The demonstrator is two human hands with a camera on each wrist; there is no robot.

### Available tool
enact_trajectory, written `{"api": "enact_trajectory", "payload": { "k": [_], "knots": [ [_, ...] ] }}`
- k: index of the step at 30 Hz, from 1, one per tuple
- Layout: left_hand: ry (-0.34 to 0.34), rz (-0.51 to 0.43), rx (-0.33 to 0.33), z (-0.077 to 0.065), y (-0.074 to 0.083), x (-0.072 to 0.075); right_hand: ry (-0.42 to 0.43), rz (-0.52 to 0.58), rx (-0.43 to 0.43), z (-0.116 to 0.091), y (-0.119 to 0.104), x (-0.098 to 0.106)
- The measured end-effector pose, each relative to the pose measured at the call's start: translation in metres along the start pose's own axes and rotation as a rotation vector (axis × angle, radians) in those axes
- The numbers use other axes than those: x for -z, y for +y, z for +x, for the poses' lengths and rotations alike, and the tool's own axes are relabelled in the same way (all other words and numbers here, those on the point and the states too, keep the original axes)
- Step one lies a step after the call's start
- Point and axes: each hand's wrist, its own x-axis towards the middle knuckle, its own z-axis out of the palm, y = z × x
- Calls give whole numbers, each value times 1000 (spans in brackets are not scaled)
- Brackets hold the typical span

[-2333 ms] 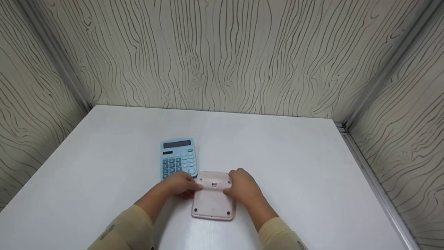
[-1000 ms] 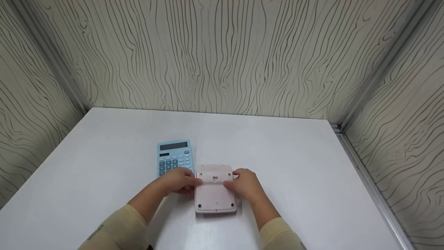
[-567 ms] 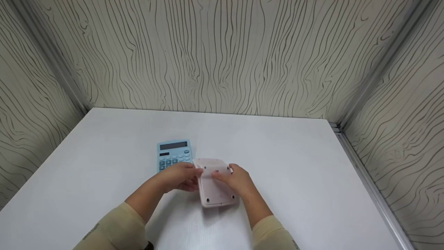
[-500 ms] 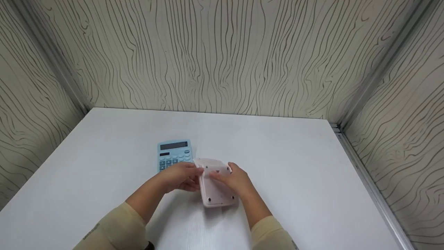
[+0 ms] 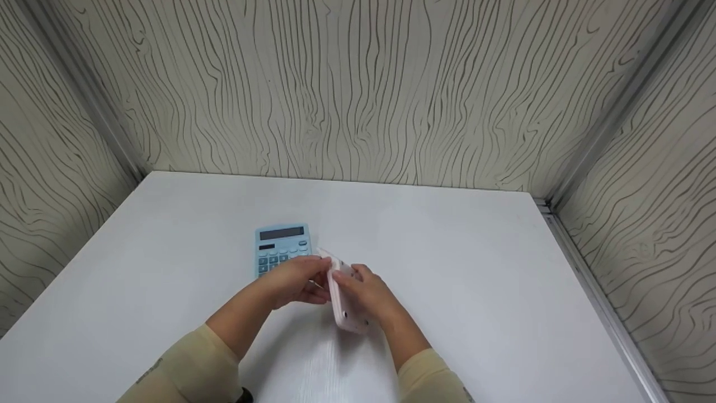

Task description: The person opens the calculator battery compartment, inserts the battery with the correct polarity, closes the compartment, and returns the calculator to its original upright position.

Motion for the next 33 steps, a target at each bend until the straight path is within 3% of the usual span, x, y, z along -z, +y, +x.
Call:
{"api": "enact_trajectory", "payload": {
  "k": [8,14,23,33],
  "knots": [
    [5,-39,-56,-2,3,-2,21,77,17,0,-5,5],
    [-13,-20,-105,0,-1,-2,3,177,86,-3,-13,10],
    [-30,-46,-82,2,-15,-8,-41,338,197,-11,-19,17],
    [-100,-114,-30,2,-19,-15,-75,416,292,-10,-16,2]
  ]
}}
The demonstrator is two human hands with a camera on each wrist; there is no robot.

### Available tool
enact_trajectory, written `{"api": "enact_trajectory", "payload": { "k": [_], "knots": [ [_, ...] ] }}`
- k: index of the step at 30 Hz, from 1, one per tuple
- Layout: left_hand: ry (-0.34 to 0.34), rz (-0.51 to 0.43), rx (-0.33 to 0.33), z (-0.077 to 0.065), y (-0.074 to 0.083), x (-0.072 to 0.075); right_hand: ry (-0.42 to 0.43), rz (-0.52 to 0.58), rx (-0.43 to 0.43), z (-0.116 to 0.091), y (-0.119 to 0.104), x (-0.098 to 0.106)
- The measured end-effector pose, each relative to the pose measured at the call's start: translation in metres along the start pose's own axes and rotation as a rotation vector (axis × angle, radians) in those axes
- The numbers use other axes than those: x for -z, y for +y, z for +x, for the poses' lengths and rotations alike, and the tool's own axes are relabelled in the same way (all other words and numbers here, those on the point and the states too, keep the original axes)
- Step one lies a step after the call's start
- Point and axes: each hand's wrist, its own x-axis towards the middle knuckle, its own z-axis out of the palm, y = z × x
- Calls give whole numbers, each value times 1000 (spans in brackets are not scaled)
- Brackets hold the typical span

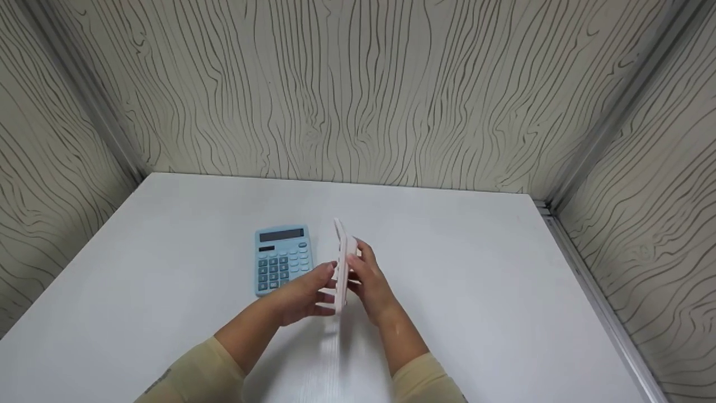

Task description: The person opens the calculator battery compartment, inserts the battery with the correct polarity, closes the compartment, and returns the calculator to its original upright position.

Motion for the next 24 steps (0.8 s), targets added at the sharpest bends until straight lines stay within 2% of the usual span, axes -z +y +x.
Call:
{"api": "enact_trajectory", "payload": {
  "k": [7,15,19,24],
  "knots": [
    [-26,-28,13,0,1,-3,-25,7,-7,0,5,-3],
    [10,-3,26,2,2,-1,-42,5,-14,-1,7,-2],
    [55,35,26,2,3,3,-49,-27,-18,-2,6,0],
    [166,116,40,4,3,6,-38,-44,-12,0,4,4]
  ]
}}
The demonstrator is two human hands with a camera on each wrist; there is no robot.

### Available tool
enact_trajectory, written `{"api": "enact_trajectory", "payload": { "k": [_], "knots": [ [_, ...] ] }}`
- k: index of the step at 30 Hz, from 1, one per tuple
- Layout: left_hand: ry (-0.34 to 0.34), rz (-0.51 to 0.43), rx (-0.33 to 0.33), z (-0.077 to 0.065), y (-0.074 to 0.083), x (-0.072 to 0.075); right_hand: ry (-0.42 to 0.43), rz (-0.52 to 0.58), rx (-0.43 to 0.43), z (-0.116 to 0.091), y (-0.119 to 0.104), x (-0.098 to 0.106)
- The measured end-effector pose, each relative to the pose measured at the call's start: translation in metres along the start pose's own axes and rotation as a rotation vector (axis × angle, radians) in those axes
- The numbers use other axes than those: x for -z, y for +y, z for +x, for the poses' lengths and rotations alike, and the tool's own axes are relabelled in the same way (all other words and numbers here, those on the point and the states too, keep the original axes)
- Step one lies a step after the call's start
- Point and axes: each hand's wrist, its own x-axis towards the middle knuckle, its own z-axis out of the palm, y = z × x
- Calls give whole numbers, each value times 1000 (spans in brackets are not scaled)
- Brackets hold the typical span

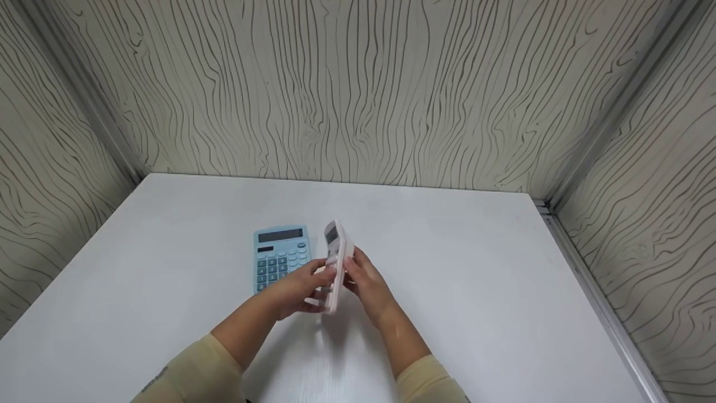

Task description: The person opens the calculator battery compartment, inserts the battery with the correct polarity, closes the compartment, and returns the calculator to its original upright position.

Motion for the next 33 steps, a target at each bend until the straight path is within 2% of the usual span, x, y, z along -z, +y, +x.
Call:
{"api": "enact_trajectory", "payload": {
  "k": [5,9,16,22,33],
  "knots": [
    [116,87,18,4,-2,1,101,-51,6,2,3,4],
    [183,141,-8,8,-6,2,203,-93,-6,4,6,6],
    [287,354,-62,13,-10,3,318,-182,-103,7,8,11],
    [310,470,-64,13,-7,-1,353,-233,-170,9,11,16],
    [272,644,-77,16,-10,-11,377,-307,-253,14,14,31]
  ]
}}
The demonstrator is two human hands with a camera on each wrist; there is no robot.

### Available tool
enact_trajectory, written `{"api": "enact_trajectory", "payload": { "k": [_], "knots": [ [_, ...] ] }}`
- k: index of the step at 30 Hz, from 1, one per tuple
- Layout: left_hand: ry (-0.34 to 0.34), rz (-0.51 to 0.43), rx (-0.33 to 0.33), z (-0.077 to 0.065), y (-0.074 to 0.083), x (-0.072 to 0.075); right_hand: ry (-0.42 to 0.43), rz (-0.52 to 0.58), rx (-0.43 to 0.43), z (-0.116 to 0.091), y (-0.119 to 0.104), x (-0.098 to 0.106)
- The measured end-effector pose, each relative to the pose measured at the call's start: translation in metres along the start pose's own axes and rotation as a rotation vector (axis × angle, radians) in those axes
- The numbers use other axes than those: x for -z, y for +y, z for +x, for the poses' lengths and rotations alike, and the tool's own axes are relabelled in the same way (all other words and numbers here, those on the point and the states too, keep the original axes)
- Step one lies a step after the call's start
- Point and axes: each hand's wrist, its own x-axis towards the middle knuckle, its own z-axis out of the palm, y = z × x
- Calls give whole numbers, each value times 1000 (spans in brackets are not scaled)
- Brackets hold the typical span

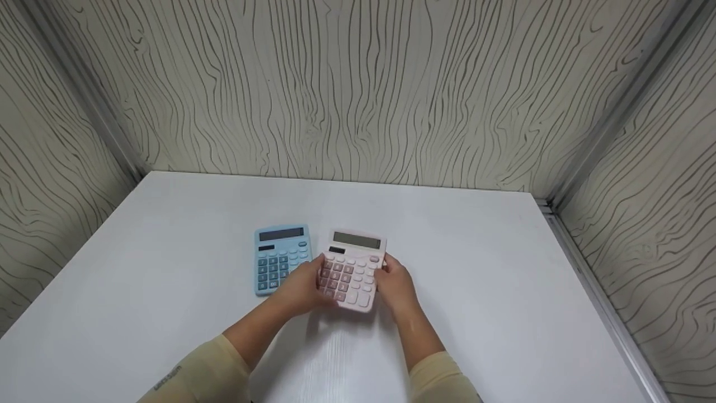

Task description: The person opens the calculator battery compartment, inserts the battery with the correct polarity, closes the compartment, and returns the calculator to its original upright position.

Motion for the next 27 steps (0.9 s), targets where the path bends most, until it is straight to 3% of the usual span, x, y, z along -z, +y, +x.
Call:
{"api": "enact_trajectory", "payload": {
  "k": [11,18,27],
  "knots": [
    [8,77,-44,12,-1,-17,53,-154,1,18,9,15],
    [24,113,-15,19,0,-30,69,-185,-38,28,15,17],
    [50,176,22,28,4,-43,94,-319,-30,37,19,17]
  ]
}}
